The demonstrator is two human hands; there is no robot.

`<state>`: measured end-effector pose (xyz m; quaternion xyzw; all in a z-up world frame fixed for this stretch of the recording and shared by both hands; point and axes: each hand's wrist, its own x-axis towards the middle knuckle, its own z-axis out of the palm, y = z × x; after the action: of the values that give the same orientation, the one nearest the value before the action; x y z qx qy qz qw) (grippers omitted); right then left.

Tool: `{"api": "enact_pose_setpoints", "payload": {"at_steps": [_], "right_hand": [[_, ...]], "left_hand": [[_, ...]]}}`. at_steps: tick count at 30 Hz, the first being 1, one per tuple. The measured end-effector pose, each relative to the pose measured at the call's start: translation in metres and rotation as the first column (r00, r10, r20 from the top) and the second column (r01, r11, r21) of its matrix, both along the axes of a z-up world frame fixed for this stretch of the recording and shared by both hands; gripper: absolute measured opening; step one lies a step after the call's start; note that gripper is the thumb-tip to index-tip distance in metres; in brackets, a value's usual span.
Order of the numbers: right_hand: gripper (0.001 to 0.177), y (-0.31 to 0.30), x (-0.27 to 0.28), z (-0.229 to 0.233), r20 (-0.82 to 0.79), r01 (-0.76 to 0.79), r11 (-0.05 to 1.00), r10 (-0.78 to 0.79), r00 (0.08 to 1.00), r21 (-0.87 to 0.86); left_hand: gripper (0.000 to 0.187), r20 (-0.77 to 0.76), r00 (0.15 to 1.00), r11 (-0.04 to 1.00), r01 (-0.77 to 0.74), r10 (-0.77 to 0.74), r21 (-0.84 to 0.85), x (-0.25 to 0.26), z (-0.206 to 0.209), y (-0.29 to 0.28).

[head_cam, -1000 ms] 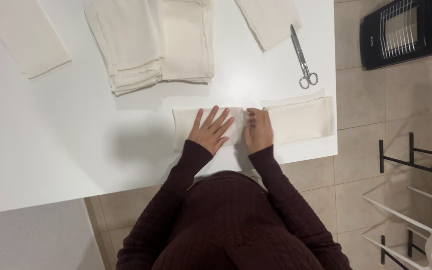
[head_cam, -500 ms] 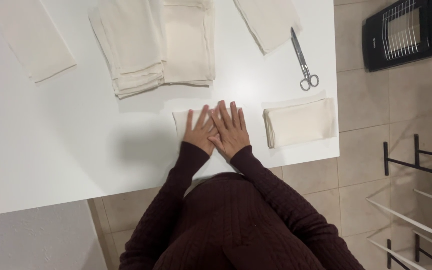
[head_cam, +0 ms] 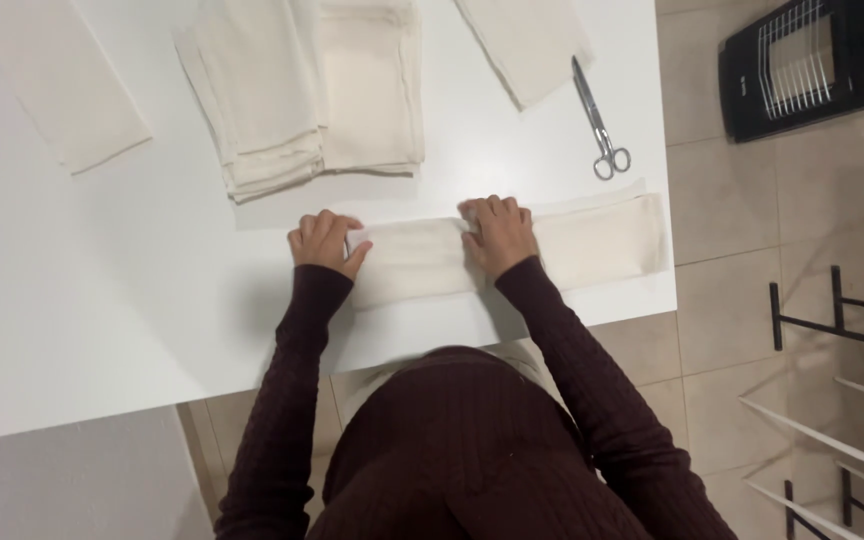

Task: Folding and rolling pieces of white fabric on a workshop table.

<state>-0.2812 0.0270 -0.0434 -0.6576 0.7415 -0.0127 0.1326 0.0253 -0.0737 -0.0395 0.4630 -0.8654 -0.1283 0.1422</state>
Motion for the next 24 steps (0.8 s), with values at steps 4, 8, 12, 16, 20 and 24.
{"api": "enact_pose_setpoints", "payload": {"at_steps": [4, 8, 12, 16, 20, 24], "right_hand": [[0.024, 0.012, -0.002, 0.010, 0.216, 0.062, 0.994, -0.042, 0.975, -0.085], [0.027, 0.023, 0.012, 0.094, 0.341, -0.021, 0.866, 0.218, 0.914, -0.499], [0.014, 0.053, 0.031, 0.035, 0.245, -0.175, 0.820, 0.356, 0.902, -0.544], [0.018, 0.087, 0.064, 0.026, 0.368, -0.211, 0.799, 0.471, 0.802, -0.562], [0.028, 0.103, 0.084, 0.040, 0.448, -0.308, 0.752, 0.614, 0.650, -0.583], [0.029, 0.095, 0.048, 0.041, 0.324, -0.350, 0.756, 0.582, 0.746, -0.552]], "left_hand": [[0.023, -0.284, 0.959, 0.957, 0.066, 0.017, 0.281, 0.007, 0.057, 0.009], [0.023, -0.544, 0.839, 0.953, 0.173, -0.011, 0.247, 0.022, 0.133, 0.024], [0.027, -0.471, 0.878, 0.973, 0.177, -0.088, 0.148, 0.050, 0.089, 0.043], [0.027, -0.120, 0.987, 0.994, 0.108, -0.111, -0.031, 0.066, 0.045, 0.072], [0.043, -0.057, 0.978, 0.969, 0.189, -0.200, -0.159, -0.002, 0.021, 0.088], [0.060, 0.015, 0.976, 0.976, 0.216, -0.216, 0.009, -0.016, 0.040, 0.077]]}}
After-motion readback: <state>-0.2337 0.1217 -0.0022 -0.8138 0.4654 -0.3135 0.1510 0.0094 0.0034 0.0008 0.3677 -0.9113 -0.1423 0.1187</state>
